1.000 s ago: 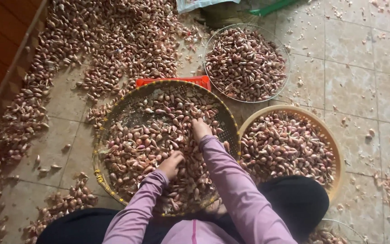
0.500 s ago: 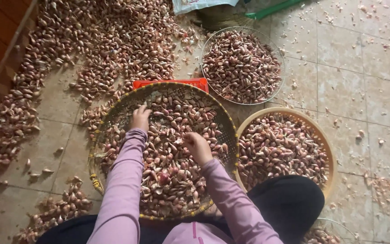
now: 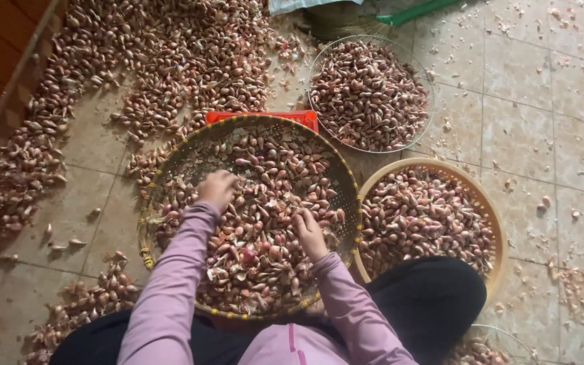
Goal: Sorting and winnowing shallots by hand using a flat basket to remove debris and skins
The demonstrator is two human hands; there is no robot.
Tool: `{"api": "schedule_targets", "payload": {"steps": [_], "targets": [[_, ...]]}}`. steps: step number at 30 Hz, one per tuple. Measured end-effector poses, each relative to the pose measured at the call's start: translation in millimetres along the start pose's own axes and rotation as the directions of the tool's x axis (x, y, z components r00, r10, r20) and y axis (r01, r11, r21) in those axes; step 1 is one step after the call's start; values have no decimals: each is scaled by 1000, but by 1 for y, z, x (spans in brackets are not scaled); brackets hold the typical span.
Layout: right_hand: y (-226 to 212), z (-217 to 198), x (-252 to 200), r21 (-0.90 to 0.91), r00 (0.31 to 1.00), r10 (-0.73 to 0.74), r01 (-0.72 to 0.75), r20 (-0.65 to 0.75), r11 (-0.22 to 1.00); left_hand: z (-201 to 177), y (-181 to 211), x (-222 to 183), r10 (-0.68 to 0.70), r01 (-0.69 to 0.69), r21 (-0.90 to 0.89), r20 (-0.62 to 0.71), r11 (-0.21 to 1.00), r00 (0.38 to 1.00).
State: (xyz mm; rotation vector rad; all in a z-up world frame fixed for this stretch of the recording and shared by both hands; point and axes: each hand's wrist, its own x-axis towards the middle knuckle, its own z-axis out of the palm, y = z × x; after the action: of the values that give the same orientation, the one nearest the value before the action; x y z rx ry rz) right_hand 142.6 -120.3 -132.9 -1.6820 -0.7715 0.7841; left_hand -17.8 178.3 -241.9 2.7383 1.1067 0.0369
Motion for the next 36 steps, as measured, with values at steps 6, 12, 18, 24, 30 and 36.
{"api": "schedule_targets", "payload": {"steps": [6,12,18,24,30,36], "targets": [[-7,11,-16,116,997,70,-71,15,991,16,77,-23,31,-34,71,46,997,998],[-43,1,-33,195,982,179,-188,64,963,-49,132,-97,-166,234,-738,166,633,972],[-16,10,-39,408,961,184,-257,208,876,9,163,-136,-151,412,-846,384,338,911],[19,23,-43,429,874,420,-485,242,762,-87,168,-169,-234,218,-846,114,486,966],[8,0,-46,481,849,465,-526,249,702,-48,18,-147,-492,337,-359,-640,870,590],[-96,-16,-56,610,826,546,-506,141,609,-16,99,-155,-554,488,-263,-390,833,736]]}}
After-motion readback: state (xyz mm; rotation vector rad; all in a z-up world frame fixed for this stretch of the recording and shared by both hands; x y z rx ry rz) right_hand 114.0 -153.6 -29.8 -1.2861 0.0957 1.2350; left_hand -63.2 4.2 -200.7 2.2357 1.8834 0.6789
